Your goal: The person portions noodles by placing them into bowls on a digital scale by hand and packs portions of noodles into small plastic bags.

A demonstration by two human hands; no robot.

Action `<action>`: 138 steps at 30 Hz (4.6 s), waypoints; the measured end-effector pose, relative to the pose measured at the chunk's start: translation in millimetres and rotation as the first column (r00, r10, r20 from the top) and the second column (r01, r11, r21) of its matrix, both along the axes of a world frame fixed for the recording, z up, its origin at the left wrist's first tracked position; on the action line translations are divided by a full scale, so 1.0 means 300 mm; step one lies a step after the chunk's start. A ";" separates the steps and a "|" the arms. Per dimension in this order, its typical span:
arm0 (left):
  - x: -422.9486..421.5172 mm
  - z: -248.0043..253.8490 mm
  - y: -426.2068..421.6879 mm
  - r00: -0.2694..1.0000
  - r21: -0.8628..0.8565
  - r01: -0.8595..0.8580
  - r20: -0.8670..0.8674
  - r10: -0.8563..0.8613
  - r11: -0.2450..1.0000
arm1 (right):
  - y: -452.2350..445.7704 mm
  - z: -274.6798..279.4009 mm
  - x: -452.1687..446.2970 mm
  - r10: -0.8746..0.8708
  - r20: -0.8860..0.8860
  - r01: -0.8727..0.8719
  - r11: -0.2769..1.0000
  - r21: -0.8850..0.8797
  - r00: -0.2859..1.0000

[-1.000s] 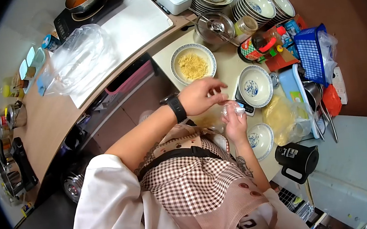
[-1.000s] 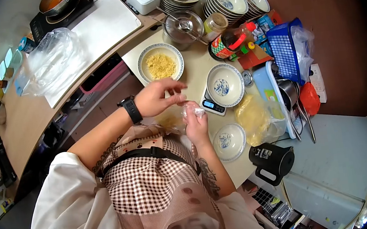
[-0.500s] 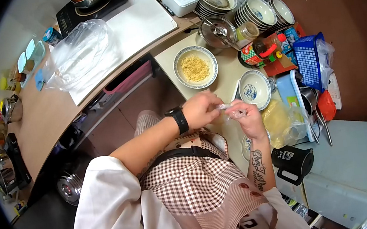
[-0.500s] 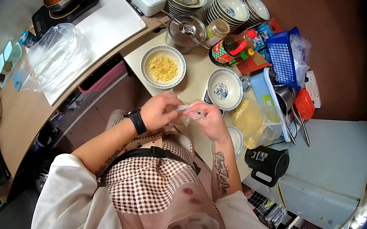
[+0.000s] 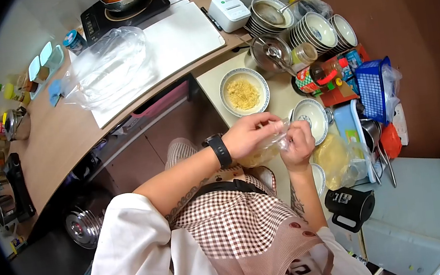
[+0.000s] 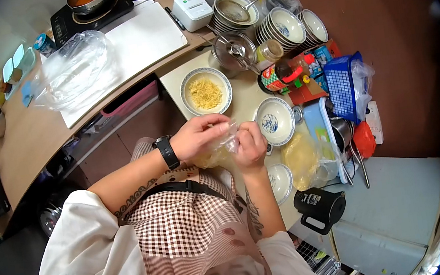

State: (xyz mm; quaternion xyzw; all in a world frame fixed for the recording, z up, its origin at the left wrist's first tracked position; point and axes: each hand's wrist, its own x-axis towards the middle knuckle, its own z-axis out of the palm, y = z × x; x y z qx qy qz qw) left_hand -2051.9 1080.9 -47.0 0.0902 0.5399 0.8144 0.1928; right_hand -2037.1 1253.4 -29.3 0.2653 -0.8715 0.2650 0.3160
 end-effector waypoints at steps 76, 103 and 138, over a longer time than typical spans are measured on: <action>0.079 -0.546 0.645 0.286 -0.988 -0.097 0.091 -0.954 -0.124 | 0.947 -0.194 0.736 -0.377 0.817 0.719 0.692 -0.065 0.436; 0.075 -0.213 1.403 0.299 -0.999 0.044 0.022 -0.954 -0.009 | 1.350 -0.218 0.416 -0.782 0.622 -0.050 0.624 0.780 -0.050; 0.037 -0.079 1.328 0.546 -0.790 -0.095 -0.550 -0.632 0.606 | 1.524 -0.469 0.346 -0.711 0.701 0.478 0.635 0.608 0.053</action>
